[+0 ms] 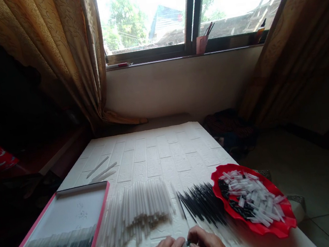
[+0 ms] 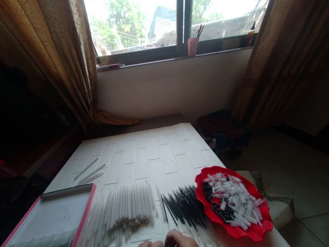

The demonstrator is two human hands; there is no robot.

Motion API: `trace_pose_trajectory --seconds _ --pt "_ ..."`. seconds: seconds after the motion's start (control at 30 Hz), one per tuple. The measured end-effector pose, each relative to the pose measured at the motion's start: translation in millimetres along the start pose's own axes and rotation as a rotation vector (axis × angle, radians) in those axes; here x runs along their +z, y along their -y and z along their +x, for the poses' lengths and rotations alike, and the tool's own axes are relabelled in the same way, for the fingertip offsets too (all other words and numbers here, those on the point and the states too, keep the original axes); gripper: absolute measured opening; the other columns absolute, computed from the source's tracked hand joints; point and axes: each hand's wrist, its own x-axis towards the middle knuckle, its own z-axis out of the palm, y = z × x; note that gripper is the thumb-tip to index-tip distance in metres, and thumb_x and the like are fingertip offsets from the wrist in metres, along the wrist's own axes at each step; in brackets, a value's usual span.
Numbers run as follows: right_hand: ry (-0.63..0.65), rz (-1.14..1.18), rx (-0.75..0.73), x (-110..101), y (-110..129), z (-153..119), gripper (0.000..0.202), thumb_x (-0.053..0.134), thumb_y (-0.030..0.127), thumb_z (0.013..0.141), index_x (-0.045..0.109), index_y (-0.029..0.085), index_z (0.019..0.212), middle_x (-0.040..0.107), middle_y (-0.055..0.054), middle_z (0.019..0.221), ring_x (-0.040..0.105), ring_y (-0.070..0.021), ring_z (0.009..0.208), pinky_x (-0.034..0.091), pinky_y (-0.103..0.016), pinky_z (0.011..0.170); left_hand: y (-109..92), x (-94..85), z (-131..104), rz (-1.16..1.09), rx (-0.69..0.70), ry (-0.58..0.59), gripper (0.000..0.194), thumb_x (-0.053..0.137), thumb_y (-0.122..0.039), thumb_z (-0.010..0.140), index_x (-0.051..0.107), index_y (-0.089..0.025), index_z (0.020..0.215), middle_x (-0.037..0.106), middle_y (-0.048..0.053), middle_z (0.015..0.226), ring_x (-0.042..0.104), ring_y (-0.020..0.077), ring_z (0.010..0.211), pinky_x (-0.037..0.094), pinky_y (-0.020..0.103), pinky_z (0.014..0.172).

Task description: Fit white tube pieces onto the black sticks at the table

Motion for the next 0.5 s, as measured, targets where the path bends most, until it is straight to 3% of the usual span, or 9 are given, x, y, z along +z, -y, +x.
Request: trace_pose_trajectory --seconds 0.27,0.37,0.5 --pt "0.066 -0.097 0.079 6.6 0.3 10.7 0.052 0.021 0.063 0.090 0.030 0.024 0.057 0.036 0.004 0.054 0.041 -0.0138 0.054 0.030 -0.028 0.054 2.8 3.4 -1.6 0.048 0.041 0.013 0.022 0.038 -0.030 0.099 0.059 -0.023 0.104 0.065 -0.003 0.068 0.065 0.0127 0.058 0.051 0.021 0.054" --pt "0.080 -0.032 0.103 0.9 5.4 12.7 0.052 0.019 0.066 0.089 0.035 0.025 0.060 0.039 0.004 0.055 0.044 -0.0146 0.054 0.032 -0.028 0.055 3.1 3.3 -2.3 0.034 0.019 0.017 0.023 0.039 -0.029 0.099 0.059 -0.023 0.106 0.066 -0.002 0.071 0.067 0.0126 0.062 0.052 0.020 0.057" --pt "0.124 0.095 0.100 -11.7 14.9 11.1 0.035 0.034 0.056 0.089 0.042 0.024 0.076 0.047 0.004 0.062 0.048 -0.0156 0.059 0.036 -0.026 0.058 1.8 2.1 -2.6 0.031 0.002 0.007 0.023 0.038 -0.030 0.099 0.059 -0.023 0.107 0.066 -0.001 0.071 0.066 0.0120 0.059 0.051 0.019 0.055"
